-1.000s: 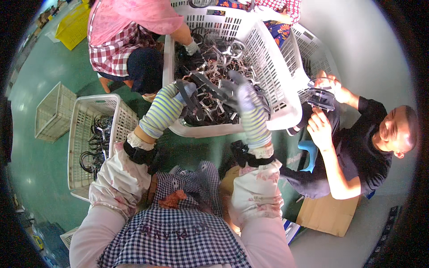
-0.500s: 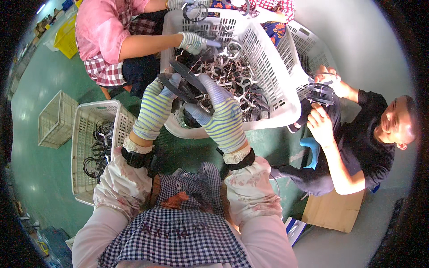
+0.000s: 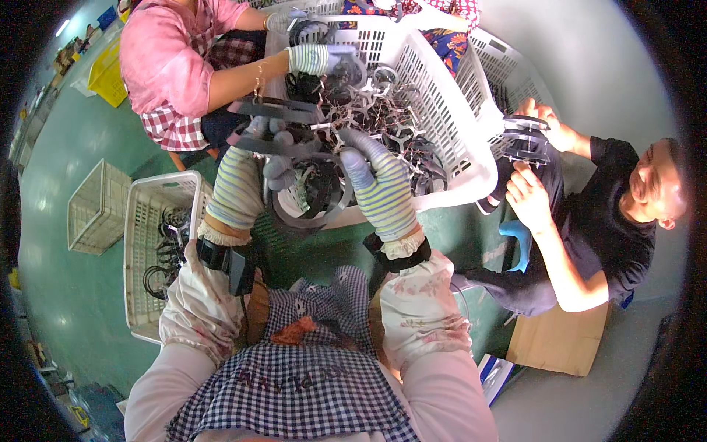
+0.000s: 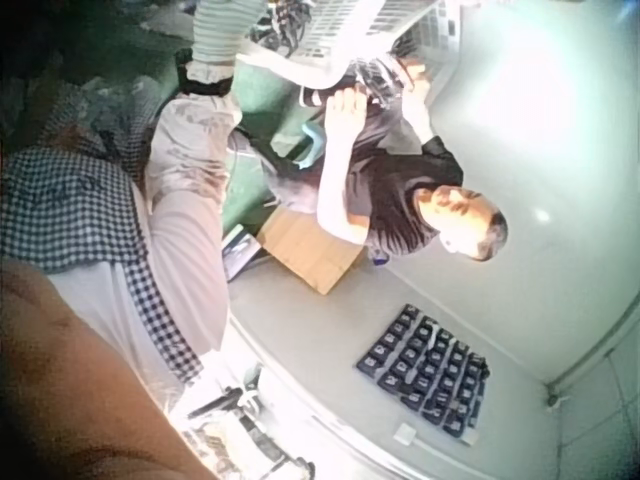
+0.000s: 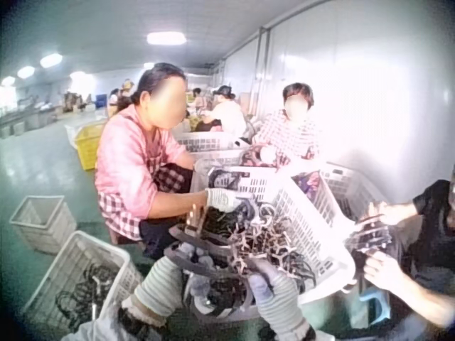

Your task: Sorting and inspecting small grey components from a central basket into separate bins.

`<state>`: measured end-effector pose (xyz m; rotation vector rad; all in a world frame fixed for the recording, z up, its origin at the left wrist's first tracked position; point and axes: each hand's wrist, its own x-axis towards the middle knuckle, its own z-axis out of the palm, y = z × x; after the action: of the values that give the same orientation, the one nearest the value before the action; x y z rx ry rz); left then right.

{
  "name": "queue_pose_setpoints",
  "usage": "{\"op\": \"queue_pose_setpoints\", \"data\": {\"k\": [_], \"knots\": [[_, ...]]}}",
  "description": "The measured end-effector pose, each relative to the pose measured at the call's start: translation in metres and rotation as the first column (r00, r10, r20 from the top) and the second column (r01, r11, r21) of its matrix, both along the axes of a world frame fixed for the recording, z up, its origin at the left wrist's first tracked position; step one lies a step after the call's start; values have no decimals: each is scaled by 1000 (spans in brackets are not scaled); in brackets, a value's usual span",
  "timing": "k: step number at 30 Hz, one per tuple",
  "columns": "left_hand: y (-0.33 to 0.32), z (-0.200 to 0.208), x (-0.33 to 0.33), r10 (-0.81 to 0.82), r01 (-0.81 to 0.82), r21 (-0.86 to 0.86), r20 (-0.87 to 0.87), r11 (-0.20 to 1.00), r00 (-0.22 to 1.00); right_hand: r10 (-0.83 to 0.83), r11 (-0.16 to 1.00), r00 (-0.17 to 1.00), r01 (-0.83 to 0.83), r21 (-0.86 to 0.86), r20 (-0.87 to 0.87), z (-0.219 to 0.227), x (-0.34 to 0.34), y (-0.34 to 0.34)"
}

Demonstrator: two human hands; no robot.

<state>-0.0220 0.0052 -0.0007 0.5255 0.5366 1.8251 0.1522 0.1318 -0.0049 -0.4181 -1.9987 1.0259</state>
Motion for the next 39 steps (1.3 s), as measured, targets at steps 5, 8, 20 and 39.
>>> {"op": "queue_pose_setpoints", "data": {"k": [5, 8, 20, 39], "knots": [[-2, -17, -20, -83, 59, 212, 106, 975, 991, -46, 997, 960, 62, -49, 278, -1, -5, -7], [-3, -7, -7, 71, -81, 145, 71, 986, 995, -204, 969, 944, 158, 188, 260, 6, -3, -17], [-5, -12, -10, 400, -437, -62, -304, 897, 865, 350, 723, 930, -344, -599, -110, -36, 34, 44], [8, -37, 25, 278, -429, 254, -961, 867, -8, 259, 819, 950, -311, -482, -174, -14, 40, 38]]}}
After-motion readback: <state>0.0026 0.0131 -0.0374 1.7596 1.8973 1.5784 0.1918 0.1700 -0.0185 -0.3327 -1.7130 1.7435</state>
